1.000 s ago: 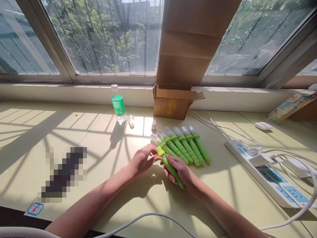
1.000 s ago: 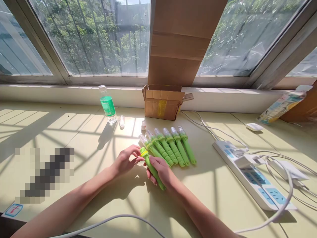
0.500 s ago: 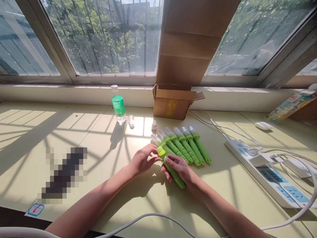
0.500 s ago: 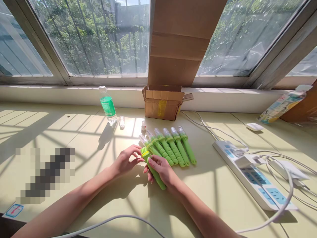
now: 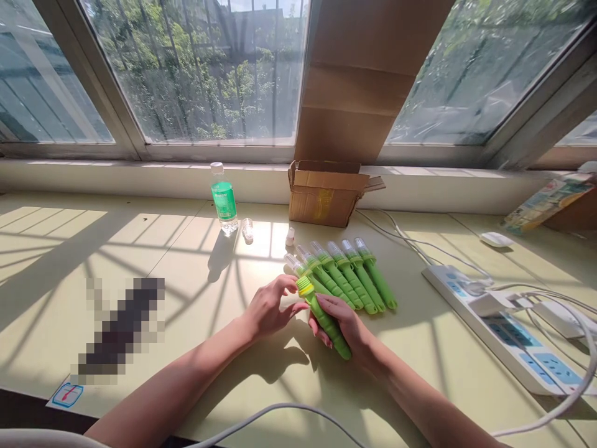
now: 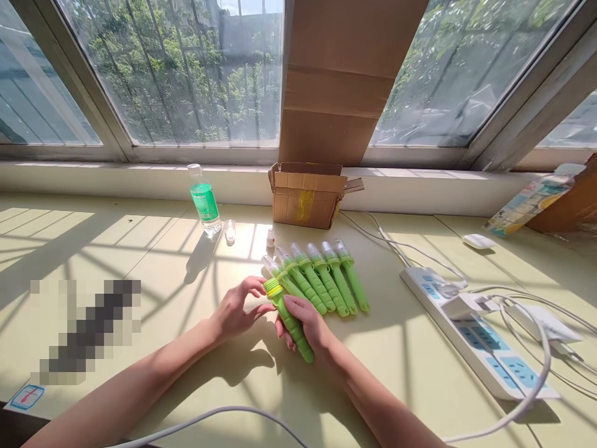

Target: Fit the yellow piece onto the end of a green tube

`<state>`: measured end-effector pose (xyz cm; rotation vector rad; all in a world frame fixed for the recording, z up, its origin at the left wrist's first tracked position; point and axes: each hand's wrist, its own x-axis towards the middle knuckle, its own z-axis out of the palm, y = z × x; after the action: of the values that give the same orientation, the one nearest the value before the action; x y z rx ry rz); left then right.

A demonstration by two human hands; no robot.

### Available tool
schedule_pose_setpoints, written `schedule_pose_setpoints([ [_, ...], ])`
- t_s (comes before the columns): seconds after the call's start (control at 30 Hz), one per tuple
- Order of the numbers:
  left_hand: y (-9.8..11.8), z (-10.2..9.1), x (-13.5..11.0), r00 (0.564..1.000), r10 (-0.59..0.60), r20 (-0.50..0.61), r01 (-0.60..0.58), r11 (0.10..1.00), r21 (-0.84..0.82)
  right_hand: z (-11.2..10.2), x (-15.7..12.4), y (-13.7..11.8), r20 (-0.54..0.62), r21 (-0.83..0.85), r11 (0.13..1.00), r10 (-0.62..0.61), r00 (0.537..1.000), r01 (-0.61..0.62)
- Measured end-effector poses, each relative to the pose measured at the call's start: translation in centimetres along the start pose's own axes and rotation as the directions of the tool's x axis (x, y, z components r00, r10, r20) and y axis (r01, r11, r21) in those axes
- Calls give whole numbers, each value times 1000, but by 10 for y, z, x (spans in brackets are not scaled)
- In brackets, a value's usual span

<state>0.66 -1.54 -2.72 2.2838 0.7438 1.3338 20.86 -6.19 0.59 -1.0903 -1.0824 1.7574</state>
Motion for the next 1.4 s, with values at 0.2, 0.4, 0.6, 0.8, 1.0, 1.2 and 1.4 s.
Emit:
schedule_pose_setpoints([
  [0.2,3,1,-1,989,101,-108,-88,990,114,3,0,-1,-49,24,999,-28,998,30],
  [0.4,3,-3,4,986,114,-125,-89,978,191,1,0,1,-83,41,999,-30,996,34],
  [0.6,0,-4,3,998,36,-56,-24,980,199,1,0,1,-88,41,999,-32,996,36],
  [0.8,-8,-3,3,998,38,-52,-14,914,405,2,1,0,-82,49,998,-30,996,34],
  [1.0,-16,-2,0,999,-23,-22,31,855,518,4,-2,-3,-87,50,998,-31,996,35],
  [1.2,-24,-1,-4,995,-98,-26,96,838,537,3,-2,-1,-76,62,997,-33,997,38],
  [1.4,-33,-3,-1,959,-261,-113,279,790,546,2,-1,2,-67,94,995,-41,997,47],
])
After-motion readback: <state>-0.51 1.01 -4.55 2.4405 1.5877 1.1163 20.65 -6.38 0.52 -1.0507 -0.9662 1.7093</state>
